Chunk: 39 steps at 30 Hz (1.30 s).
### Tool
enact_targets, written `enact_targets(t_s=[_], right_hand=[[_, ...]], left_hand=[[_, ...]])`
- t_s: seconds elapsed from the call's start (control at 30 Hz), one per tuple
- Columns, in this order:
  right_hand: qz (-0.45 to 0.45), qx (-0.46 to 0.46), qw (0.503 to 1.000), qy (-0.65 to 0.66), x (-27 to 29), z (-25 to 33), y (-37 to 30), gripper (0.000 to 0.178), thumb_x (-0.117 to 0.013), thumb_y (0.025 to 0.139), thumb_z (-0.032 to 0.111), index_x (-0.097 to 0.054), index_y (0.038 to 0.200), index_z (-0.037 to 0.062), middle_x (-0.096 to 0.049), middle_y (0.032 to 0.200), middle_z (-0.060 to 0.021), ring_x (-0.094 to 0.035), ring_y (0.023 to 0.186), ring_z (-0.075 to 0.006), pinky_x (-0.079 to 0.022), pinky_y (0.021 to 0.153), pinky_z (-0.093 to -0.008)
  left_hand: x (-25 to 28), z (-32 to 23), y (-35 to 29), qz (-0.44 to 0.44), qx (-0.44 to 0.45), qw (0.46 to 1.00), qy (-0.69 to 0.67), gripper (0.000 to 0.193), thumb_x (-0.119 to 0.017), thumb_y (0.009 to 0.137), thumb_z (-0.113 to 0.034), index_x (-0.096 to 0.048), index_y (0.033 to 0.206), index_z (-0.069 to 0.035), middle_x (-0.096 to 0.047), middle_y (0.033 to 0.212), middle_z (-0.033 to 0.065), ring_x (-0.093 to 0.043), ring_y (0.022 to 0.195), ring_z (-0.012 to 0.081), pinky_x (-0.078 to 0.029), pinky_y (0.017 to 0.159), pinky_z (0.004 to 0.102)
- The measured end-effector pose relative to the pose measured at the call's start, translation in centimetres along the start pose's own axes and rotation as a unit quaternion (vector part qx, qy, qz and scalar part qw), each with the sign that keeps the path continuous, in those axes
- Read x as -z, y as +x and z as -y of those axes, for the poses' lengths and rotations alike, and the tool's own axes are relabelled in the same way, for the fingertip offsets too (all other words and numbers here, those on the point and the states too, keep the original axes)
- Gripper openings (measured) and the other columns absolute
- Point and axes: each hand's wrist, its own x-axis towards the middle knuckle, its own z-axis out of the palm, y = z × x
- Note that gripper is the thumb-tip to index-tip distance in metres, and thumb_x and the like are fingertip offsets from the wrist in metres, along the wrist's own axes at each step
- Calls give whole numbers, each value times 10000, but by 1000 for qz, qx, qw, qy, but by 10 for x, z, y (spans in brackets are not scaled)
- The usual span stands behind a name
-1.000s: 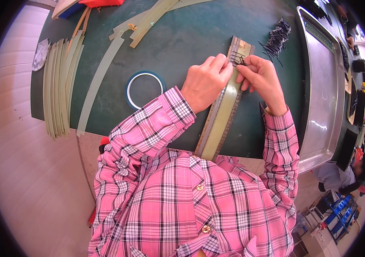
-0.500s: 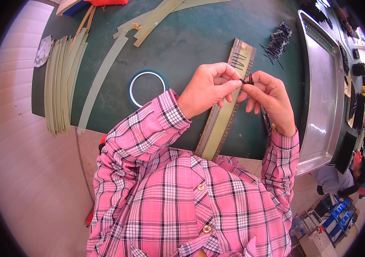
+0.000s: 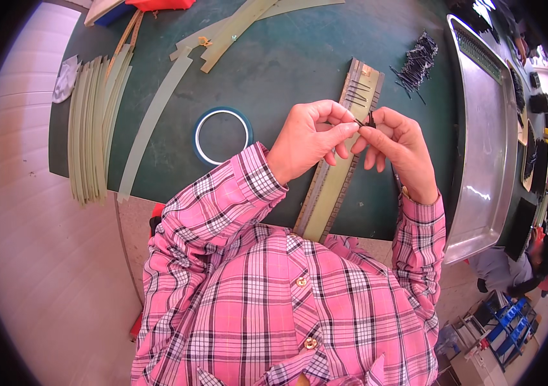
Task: Manually inserting small electronic components into a guided strip assembly on a production line.
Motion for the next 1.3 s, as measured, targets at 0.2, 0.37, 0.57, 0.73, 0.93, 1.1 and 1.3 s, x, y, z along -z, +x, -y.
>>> enact_targets(t_s=[0.2, 0.37, 0.57, 0.73, 0.93, 1.1, 1.3], right_hand=[[-19, 6, 1000, 9, 4, -5, 4, 114, -562, 919, 94, -564, 949, -16, -671, 738, -65, -589, 531, -60, -404, 421, -162], [-61, 1, 997, -51, 6, -5, 16, 122, -569, 898, 95, -566, 927, -24, -666, 703, -58, -574, 510, -60, -397, 416, -174], [-100, -1, 986, -135, 12, -7, 28, 114, -572, 867, 85, -572, 865, -29, -657, 657, -52, -553, 488, -54, -391, 414, -196], [-104, 0, 983, -149, 15, -12, 29, 99, -560, 884, 87, -579, 876, -10, -650, 674, -32, -547, 498, -42, -373, 415, -177], [-116, 8, 982, -146, 12, -14, 31, 104, -561, 849, 70, -569, 826, -31, -647, 638, -52, -555, 489, -59, -395, 415, -210], [-112, 11, 982, -149, 13, -18, 34, 110, -564, 845, 73, -567, 819, -34, -645, 635, -51, -555, 488, -58, -393, 408, -211], [-106, 1, 987, -123, 17, -12, 26, 97, -571, 864, 79, -567, 849, -17, -658, 682, -53, -565, 493, -62, -391, 401, -192]], left_hand=[[4, 2, 3, -18, 8, 1000, -20, 201, -635, 895, -155, -598, 978, 24, -628, 812, 54, -604, 620, 84, -480, 470, 190], [4, 5, 12, -54, -41, 994, 85, 173, -633, 887, -129, -612, 975, 18, -626, 809, 39, -606, 620, 80, -475, 471, 201], [7, 18, 22, -143, -253, 876, 385, 137, -648, 830, -57, -662, 961, -16, -628, 820, 52, -611, 608, 121, -477, 528, 244], [6, 20, 24, -145, -277, 851, 422, 153, -649, 806, -27, -679, 956, -32, -622, 829, 69, -612, 620, 153, -478, 559, 265], [7, 21, 24, -138, -310, 816, 468, 184, -650, 787, -17, -677, 967, -46, -603, 836, 57, -608, 631, 180, -485, 550, 289], [6, 22, 22, -104, -347, 731, 579, 260, -654, 749, -8, -662, 1002, -67, -572, 877, 48, -614, 660, 199, -505, 558, 308], [4, 21, 22, -100, -349, 709, 604, 301, -655, 734, -2, -642, 1027, -65, -551, 895, 47, -621, 684, 191, -510, 556, 299]])
